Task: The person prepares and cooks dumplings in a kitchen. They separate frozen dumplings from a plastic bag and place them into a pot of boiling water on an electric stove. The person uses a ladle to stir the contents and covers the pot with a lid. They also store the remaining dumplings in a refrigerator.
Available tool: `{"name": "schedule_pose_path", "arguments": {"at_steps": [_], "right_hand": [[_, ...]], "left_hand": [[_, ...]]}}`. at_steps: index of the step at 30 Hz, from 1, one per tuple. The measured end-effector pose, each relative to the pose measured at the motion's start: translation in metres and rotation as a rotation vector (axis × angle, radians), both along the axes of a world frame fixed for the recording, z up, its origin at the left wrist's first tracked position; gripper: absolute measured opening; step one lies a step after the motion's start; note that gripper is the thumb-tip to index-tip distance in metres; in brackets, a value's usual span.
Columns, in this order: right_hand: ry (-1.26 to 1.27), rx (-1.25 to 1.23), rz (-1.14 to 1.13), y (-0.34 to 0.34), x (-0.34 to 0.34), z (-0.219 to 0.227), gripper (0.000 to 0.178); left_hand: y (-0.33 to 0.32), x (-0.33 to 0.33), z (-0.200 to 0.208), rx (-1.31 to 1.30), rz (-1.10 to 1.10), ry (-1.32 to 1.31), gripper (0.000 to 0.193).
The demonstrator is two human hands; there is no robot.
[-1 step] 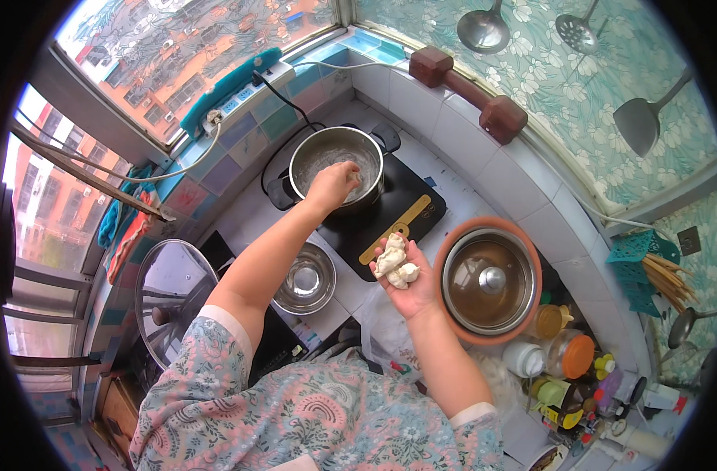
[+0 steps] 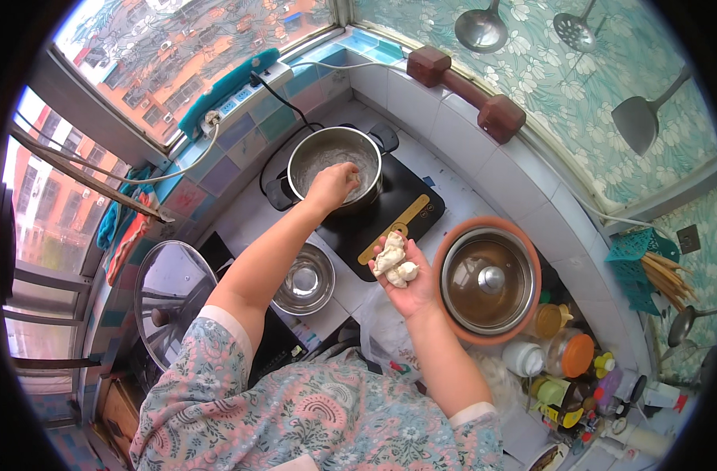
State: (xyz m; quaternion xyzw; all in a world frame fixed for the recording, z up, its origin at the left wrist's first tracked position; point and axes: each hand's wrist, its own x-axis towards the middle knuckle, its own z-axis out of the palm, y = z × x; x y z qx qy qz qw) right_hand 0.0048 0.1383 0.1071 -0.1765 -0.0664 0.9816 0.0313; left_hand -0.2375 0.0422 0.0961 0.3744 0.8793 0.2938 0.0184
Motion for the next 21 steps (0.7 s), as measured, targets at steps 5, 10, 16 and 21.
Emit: {"name": "schedule_pose_path", "arguments": {"at_steps": [5, 10, 16, 21], "right_hand": [[-0.043, -0.024, -0.029, 0.001, -0.014, 0.007, 0.027], [-0.078, 0.089, -0.046, -0.004, -0.023, 0.008, 0.028], [-0.051, 0.072, 0.046, -0.006, -0.032, 0.003, 0.031], [-0.027, 0.144, 0.082, -0.007, -0.040, 0.002, 0.032]], "left_hand": [[-0.005, 0.019, 0.017, 0.170, -0.118, -0.064, 0.023], [-0.015, 0.098, 0.074, 0.095, -0.329, -0.041, 0.028], [-0.028, 0.114, 0.063, -0.064, -0.440, -0.069, 0.040], [-0.041, 0.096, 0.073, -0.025, -0.514, -0.190, 0.043]]}}
